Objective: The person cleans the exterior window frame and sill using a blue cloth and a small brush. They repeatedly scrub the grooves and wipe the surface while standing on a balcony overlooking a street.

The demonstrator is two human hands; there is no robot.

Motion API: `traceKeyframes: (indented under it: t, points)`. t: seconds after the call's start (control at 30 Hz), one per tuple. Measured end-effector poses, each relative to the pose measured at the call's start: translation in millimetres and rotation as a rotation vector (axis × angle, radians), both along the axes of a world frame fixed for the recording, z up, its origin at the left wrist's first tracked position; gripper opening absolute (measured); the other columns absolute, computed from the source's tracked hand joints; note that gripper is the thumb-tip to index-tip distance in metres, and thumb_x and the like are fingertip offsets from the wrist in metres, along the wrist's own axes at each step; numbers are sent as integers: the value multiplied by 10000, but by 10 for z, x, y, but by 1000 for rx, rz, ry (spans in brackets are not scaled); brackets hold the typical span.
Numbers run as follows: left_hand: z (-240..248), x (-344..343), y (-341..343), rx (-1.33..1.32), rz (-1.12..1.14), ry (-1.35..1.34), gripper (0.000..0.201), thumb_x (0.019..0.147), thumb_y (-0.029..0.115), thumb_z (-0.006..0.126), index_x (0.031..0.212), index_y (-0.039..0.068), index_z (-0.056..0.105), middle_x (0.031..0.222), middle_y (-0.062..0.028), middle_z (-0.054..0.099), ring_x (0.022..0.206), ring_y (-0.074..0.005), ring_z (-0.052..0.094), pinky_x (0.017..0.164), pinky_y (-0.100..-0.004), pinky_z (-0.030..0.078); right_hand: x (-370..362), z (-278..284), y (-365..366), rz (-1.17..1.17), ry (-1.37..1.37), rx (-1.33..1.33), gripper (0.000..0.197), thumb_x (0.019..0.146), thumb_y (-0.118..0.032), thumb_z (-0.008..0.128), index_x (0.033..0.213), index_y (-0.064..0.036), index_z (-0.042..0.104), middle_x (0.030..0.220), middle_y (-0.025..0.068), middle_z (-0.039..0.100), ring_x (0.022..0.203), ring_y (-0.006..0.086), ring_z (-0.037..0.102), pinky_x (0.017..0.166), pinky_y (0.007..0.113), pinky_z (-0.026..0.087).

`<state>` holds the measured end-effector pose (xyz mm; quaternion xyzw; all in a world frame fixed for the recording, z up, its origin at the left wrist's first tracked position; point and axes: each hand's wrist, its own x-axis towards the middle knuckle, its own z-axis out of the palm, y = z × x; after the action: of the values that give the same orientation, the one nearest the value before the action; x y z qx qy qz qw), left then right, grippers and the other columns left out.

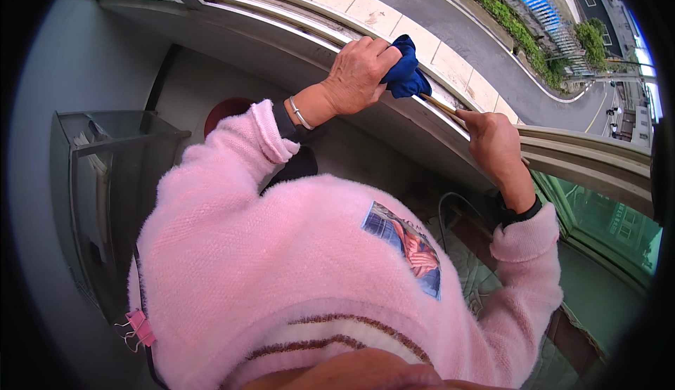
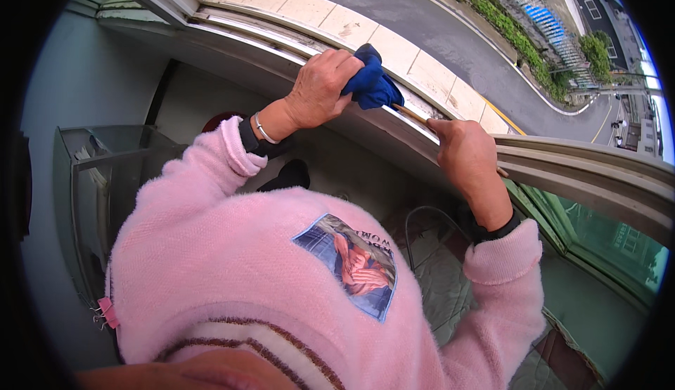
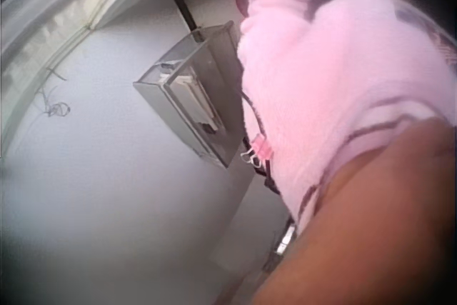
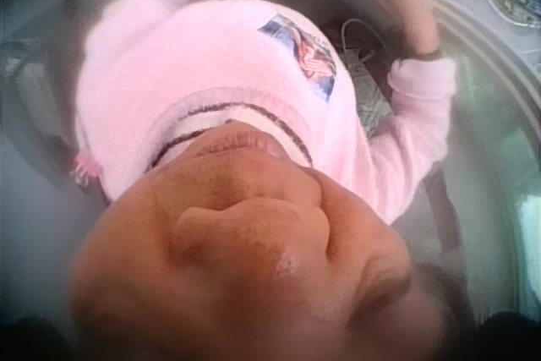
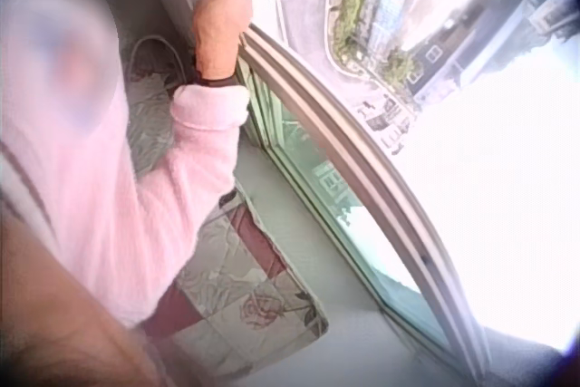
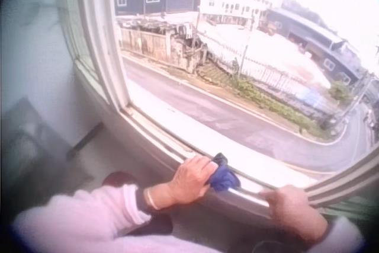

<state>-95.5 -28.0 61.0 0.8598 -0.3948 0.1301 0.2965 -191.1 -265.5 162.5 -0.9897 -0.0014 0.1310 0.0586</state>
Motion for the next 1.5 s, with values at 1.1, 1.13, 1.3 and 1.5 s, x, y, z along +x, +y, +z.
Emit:
traceKeyframes:
  t: [1.1,1.13,1.3,1.5]
  points:
    - [161,1289,1981,-550,781,-220,413,752,91,739,1091,10,518,966,-211,617,880,-402,622,783,-434,496,2313,-561,2578,182,-364,743,256,884,-92,593,1105,-136,715,828,176,693,705,264,671,681,356,520]
    - [295,1429,1896,-612,658,-249,423,742,106,758,1085,21,526,927,-196,629,844,-395,628,766,-426,500,2362,-481,2396,151,-438,799,241,895,-110,598,1104,-133,715,792,163,694,662,215,659,662,331,511]
    - [919,2016,1372,-1087,216,543,165,892,86,586,1020,9,657,832,-52,668,640,-128,622,534,-251,504,2326,-168,1411,-79,-580,722,230,910,-164,585,1092,-176,724,890,169,701,814,340,686,726,395,537]
    - [1213,1853,453,-1512,-499,1256,268,908,52,504,1163,-24,539,1099,-169,642,1030,-307,625,962,-464,496,1300,121,252,-218,-750,776,216,903,-118,634,1098,-124,724,679,38,664,586,62,537,573,232,448]
